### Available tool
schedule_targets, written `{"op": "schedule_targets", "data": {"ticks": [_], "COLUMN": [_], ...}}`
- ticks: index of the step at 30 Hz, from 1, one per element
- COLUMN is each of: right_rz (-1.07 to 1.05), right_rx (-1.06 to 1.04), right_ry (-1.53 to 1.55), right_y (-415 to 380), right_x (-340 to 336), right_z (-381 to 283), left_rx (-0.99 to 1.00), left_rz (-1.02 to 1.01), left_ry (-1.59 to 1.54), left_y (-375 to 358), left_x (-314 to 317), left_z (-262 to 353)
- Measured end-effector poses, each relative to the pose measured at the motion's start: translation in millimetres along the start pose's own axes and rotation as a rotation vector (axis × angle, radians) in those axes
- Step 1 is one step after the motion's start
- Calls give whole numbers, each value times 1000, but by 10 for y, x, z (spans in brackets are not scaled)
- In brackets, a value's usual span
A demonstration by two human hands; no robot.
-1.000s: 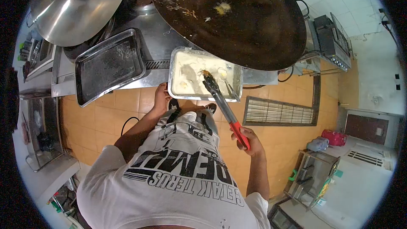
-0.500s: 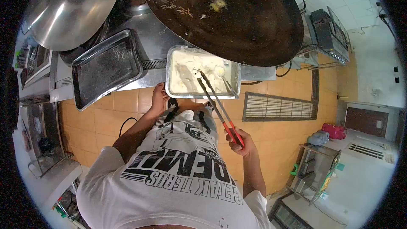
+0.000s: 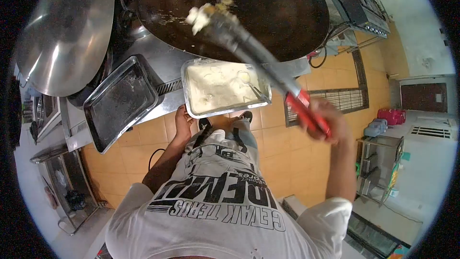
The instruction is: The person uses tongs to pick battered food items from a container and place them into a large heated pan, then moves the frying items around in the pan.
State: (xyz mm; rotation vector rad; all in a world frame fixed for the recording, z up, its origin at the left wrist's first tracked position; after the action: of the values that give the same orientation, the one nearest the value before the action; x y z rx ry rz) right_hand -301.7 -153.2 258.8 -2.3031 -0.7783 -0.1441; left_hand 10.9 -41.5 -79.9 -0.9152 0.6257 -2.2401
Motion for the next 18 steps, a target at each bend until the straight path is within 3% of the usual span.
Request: {"op": "schedule_targets", "data": {"ticks": [2,6,13,18], "right_rz": [149,367,381,438], "right_rx": [-62,42,238,209], "right_ry": [-268,-612,-974,-1075], "right_y": [148,439,1185,1437], "right_x": [-204,-571,-964,-1071], "right_z": [-444,-1000,-1311,-1372], "left_rx": [0,9,23,16], "left_rz": [-3,-8,37,38], "left_ry": [-8,-1,-9,2], "left_y": [-3,-82,-116,-124], "left_x": [3,73,97,92], "left_z": [6,105,128,129]}}
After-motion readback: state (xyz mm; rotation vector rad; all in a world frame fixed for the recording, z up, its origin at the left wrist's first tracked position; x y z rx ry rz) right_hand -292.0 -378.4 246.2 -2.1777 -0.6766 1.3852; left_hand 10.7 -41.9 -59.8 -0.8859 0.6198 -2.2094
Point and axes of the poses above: each hand's wrist, its own y-axis towards the middle knuckle, its own x-axis out of the palm, z = x × y, the point moved 9 cm from there along y, towards the middle knuckle, and after that the axes turned 7 degrees about -y, right-handed, at the moved point
